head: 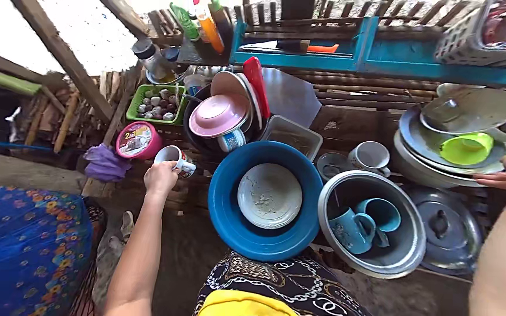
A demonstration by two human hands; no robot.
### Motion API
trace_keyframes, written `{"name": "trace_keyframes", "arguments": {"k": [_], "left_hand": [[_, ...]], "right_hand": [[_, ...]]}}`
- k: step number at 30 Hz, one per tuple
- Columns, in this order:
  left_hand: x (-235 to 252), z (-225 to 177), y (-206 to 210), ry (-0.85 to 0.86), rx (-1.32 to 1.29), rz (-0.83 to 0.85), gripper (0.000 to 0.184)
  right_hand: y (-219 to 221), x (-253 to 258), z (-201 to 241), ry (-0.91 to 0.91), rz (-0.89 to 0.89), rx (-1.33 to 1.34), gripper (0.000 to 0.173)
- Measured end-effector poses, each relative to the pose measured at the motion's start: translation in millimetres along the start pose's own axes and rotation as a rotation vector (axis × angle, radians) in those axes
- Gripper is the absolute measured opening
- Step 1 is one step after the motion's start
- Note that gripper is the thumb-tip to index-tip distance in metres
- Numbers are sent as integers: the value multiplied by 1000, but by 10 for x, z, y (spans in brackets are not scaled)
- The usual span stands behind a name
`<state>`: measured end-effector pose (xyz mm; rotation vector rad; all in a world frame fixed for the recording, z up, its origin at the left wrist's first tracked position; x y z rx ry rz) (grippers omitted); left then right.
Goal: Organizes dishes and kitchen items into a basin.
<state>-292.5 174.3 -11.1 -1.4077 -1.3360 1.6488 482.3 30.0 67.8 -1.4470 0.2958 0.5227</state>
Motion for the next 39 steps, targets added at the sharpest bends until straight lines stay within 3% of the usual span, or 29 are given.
{"name": "trace_keyframes", "arguments": {"k": [2, 4, 10, 15, 17, 19, 21, 23, 24, 27, 29, 32, 35, 39], "left_hand": [[137, -14, 170, 21, 23, 30, 28], [215, -83, 256, 55, 27, 26, 28], [365, -207, 357, 113, 82, 92, 27], [446, -291, 320, 142, 146, 240, 42], [306, -513, 144, 180, 220, 304, 46], [-23, -1131, -130, 327, 204, 370, 46], [-543, -2086, -318, 653, 23, 442, 46], [-975, -3062, -259, 946, -200, 543, 46], [-1134, -3524, -138, 997, -297, 671, 46], [-1273, -4799, 512, 930, -348, 1041, 47], [-1114, -5571, 998, 817, -370, 1037, 51], [-915, -6511, 1498, 683, -496, 879, 55], [-957, -7076, 1779, 684, -522, 775, 58], [-908, -7391, 2033, 607, -654, 698, 56]], "right_hand": [[101, 746, -179, -88, -13, 124, 51], [117, 1173, -348, -66, -50, 238, 49], [31, 1163, -357, -18, -96, 262, 40], [-44, 1181, -424, -27, -153, 273, 31], [-46, 1220, -462, -28, -155, 290, 29], [-55, 1278, -493, -33, -149, 304, 27], [-72, 1313, -512, -38, -146, 298, 25], [-80, 1340, -526, -41, -137, 295, 24], [-77, 1344, -534, -41, -132, 299, 24], [-59, 1379, -583, -37, -133, 321, 22], [-34, 1415, -607, -48, -151, 320, 22], [-13, 1377, -585, -84, -161, 272, 25], [-34, 1327, -605, -76, -162, 220, 25], [-50, 1343, -658, -75, -152, 228, 25]]}}
Point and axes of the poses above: each hand's wrist, its own x-axis towards the middle knuckle, its own y-axis out of the palm, z = x × y, the point moved 10 cm from there along x, towards the middle knuckle, and after that the axes turned 6 degrees about -x, right-handed, at the moved point
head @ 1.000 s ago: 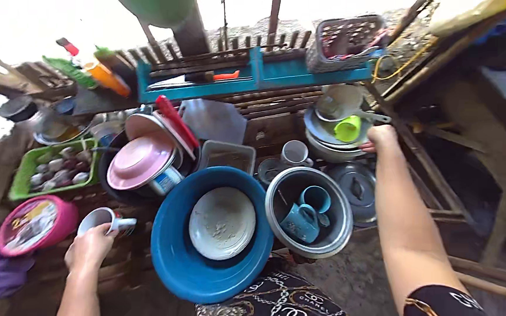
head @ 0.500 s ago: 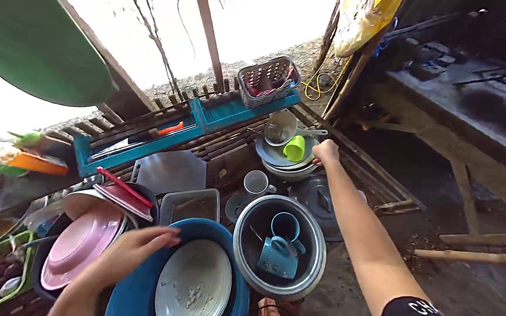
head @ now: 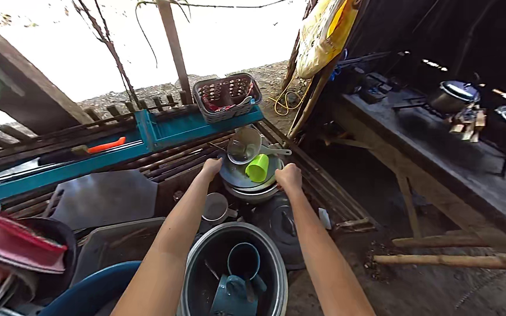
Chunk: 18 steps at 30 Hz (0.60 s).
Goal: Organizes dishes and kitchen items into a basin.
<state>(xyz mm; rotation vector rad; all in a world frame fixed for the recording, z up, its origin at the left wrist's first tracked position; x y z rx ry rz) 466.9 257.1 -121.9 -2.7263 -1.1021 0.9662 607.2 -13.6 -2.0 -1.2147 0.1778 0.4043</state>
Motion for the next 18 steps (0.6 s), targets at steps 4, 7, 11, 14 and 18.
{"name": "trace_keyframes", "arguments": {"k": [4, 7, 11, 14, 18], "left_hand": [[73, 96, -9, -16, -170, 14, 51], [52, 174, 0, -70, -275, 98, 45], [-147, 190, 79, -106, -471, 235, 46], [-241, 197, -5, -111, -506, 214, 54], [-389, 212, -87, -125, -492, 158, 48]], "right_hand": [[89, 13, -35, -41, 32, 48, 25], [141, 36, -46, -96, 23, 111, 24], [216, 42, -78, -56, 49, 112, 28], [252, 1, -53, -29, 76, 22, 27], [287, -6, -12, -43, 57, 10, 25]]}}
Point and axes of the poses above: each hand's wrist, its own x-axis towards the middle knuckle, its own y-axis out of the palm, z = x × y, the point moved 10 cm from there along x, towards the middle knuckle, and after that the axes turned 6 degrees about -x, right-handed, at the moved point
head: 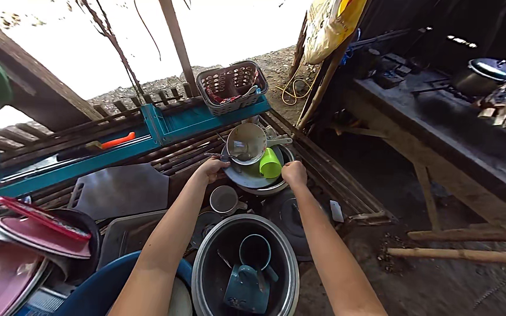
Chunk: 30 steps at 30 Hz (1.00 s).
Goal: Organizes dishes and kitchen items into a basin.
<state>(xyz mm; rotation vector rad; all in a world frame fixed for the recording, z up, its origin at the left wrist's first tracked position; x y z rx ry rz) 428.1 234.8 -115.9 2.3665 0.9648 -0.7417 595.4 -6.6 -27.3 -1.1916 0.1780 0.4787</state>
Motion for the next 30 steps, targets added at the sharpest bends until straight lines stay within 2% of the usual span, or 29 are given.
{"name": "trace_keyframes", "arguments": {"k": [5, 8, 11, 13, 19, 23, 26, 30], "left_hand": [[-228, 128, -18, 12, -81, -14, 43], [-548, 30, -64, 45, -148, 6, 45], [-1031, -1, -290, 62, -180, -39, 45], [-1404, 39, -576, 59, -203, -97, 46], [-2873, 563, -1758, 87, -105, -234, 48], [-3814, 1205, -2579, 22, -78, -450, 44], [-4299, 1722, -2945, -67, -105, -596, 43], [-4535, 2320, -3136, -156, -159, -676, 41]], "right_hand": [[-29, -44, -20, -18, -14, 93, 28], [-133, -161, 35, -69, -41, 184, 27], [-163, -423, 112, -170, -4, 278, 26], [-130, -714, 215, -234, 89, 323, 28], [267, -1640, 286, -512, 300, 344, 29], [603, -1930, 195, -550, 402, 236, 28], [747, -1999, 152, -540, 419, 217, 27], [876, -2071, 207, -570, 402, 182, 28]]}}
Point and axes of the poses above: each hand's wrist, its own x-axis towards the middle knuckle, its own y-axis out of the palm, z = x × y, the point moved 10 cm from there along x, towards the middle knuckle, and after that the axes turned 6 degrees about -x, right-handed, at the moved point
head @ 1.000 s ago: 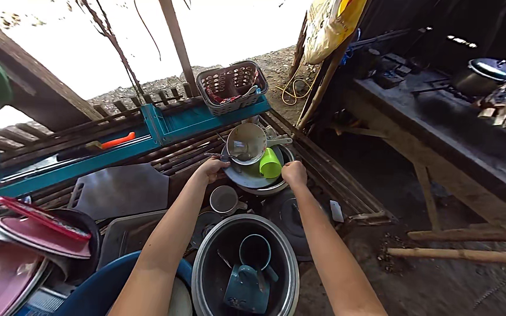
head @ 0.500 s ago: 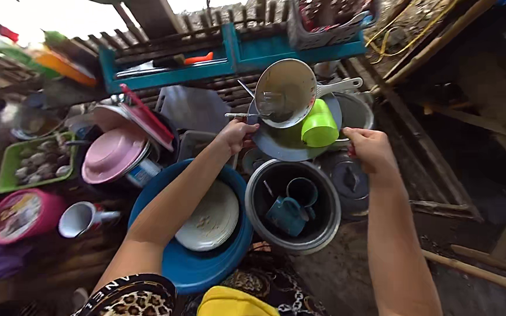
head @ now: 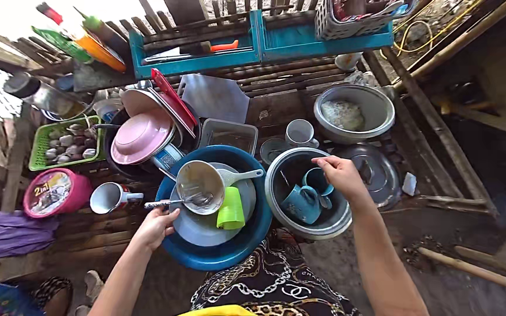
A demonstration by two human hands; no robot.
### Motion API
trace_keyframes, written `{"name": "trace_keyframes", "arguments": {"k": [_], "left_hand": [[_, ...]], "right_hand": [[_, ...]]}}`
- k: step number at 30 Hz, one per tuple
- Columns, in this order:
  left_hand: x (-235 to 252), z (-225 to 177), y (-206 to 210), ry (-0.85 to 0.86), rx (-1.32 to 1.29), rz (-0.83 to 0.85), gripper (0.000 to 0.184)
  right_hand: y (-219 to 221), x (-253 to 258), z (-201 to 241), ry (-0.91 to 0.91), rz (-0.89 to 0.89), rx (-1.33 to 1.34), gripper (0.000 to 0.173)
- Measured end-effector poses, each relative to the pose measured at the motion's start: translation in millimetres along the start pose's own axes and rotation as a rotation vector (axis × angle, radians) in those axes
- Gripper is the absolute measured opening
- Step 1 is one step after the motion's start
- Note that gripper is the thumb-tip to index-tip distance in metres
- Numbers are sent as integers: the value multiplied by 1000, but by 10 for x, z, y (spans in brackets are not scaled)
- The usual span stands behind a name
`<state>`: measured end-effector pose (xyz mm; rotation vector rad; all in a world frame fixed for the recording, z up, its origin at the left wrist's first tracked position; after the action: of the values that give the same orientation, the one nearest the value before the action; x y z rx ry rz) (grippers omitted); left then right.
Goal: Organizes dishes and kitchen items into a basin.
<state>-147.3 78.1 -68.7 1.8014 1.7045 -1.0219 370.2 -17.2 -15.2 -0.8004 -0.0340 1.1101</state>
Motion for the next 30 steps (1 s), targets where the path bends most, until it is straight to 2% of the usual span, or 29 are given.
{"name": "trace_keyframes", "arguments": {"k": [3, 7, 11, 17, 20, 23, 25, 27, 29, 30], "left_hand": [[61, 152, -34, -21, -2, -4, 42], [109, 91, 41, -9, 70, 27, 39], [191, 74, 196, -40, 123, 96, 44], [480, 185, 364, -90, 198, 138, 46], [610, 234, 377, -109, 184, 133, 46], [613, 169, 381, -81, 217, 96, 45], [531, -44, 388, 45, 438, 32, 48], [252, -486, 548, 286, 794, -85, 57], [-72, -962, 916, 630, 986, -191, 52], [-175, -1147, 1152, 747, 1037, -189, 45]], "right_hand": [[190, 53, 95, 0, 44, -22, 27], [501, 204, 345, -48, 96, -42, 26], [785, 537, 746, -212, 116, -284, 26], [1187, 1335, 839, -283, 48, -732, 24], [1097, 1514, 832, -189, -16, -893, 19], [872, 1548, 707, 21, -3, -961, 27], [760, 1569, 564, 101, 34, -955, 40], [722, 1596, 413, 130, 90, -980, 54], [746, 1620, 254, 150, 132, -981, 55], [776, 1634, 200, 149, 155, -969, 50]]}}
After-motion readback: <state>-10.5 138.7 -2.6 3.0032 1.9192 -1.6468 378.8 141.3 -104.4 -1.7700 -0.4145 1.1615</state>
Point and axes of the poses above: each hand's wrist, its own x-axis towards the middle knuckle, its own y-axis out of the palm, z = x × y, the point moved 10 cm from there along x, towards the middle knuckle, and after that the axes turned 6 degrees about -x, right-handed, at the moved point
